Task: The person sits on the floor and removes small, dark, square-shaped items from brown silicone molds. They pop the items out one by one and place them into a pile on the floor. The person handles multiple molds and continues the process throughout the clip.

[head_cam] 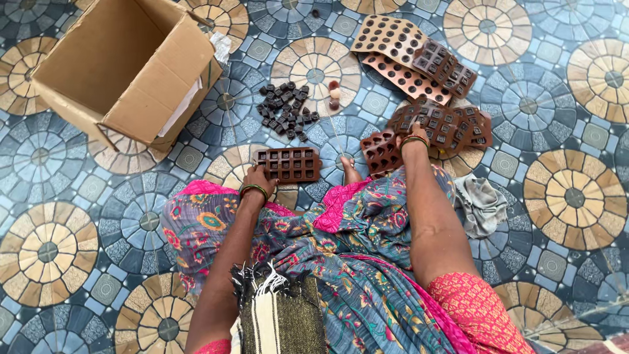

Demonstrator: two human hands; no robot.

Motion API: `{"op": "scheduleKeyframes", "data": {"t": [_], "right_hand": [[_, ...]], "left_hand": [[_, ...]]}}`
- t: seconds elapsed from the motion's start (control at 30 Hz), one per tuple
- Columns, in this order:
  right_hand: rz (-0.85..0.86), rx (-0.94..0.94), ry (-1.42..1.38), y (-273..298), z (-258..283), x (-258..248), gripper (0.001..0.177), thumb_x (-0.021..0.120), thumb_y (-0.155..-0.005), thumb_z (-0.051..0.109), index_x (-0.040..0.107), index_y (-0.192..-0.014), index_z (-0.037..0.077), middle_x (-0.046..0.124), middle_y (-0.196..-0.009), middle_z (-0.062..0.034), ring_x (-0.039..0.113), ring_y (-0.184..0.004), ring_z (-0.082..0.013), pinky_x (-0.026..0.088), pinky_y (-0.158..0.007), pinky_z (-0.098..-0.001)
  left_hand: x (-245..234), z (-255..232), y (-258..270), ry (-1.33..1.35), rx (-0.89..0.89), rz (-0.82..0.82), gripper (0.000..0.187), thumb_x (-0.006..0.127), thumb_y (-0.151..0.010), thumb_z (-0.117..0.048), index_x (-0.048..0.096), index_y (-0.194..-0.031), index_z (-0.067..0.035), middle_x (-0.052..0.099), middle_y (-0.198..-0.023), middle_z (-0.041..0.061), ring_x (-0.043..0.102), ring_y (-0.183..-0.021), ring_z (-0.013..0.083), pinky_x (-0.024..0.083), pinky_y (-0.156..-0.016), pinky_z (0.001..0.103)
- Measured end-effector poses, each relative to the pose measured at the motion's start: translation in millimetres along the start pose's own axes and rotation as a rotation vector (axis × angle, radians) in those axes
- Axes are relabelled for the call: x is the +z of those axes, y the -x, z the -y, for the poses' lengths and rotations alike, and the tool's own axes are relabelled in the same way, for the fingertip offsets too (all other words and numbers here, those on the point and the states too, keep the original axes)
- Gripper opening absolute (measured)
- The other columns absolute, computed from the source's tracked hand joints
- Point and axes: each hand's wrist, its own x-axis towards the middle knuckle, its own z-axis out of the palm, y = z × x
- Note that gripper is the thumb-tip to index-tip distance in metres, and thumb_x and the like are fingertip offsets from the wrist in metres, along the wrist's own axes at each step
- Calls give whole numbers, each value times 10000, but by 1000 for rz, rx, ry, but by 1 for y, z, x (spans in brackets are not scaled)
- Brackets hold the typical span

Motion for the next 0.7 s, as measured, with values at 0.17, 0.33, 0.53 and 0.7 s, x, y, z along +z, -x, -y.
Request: {"op": "scheduleKeyframes", "data": {"t": [0.17, 0.33, 0.53, 0.7], "right_hand": [[190, -52, -188, 0, 13, -1, 292, 627, -985, 248, 620, -1226, 85, 711, -1153, -136, 681, -1035, -343, 556, -791, -590], [598, -260, -290, 20, 24, -4, 399, 630, -978, 143, 542, -1366, 117, 678, -1252, -131, 664, -1097, -357, 566, -920, -613], [1050, -382, -14, 106, 7, 5, 494, 698, -1014, 76, 501, -1453, 191, 652, -1362, -59, 638, -1250, -301, 564, -1089, -536], [1311, -26, 148, 187, -77, 23, 473, 664, -1036, 110, 509, -1481, 153, 634, -1438, -64, 618, -1343, -295, 540, -1152, -522]], "left_hand": [[4, 1, -5, 5, -4, -2, 465, 856, -818, -320, 686, -1150, -44, 561, -1357, 182, 575, -1220, 409, 487, -1044, 477], [16, 10, -12, 87, 42, -78, 538, 859, -794, -299, 661, -1235, -63, 583, -1334, 184, 588, -1198, 401, 496, -1021, 476], [25, 14, -27, 324, 325, -292, 425, 785, -885, -289, 689, -1232, -65, 677, -1263, 184, 633, -1178, 380, 517, -1017, 455], [16, -12, -17, 1599, 118, 347, 568, 529, -1011, -471, 550, -1392, -50, 689, -1318, 104, 677, -1179, 232, 581, -981, 400]]}}
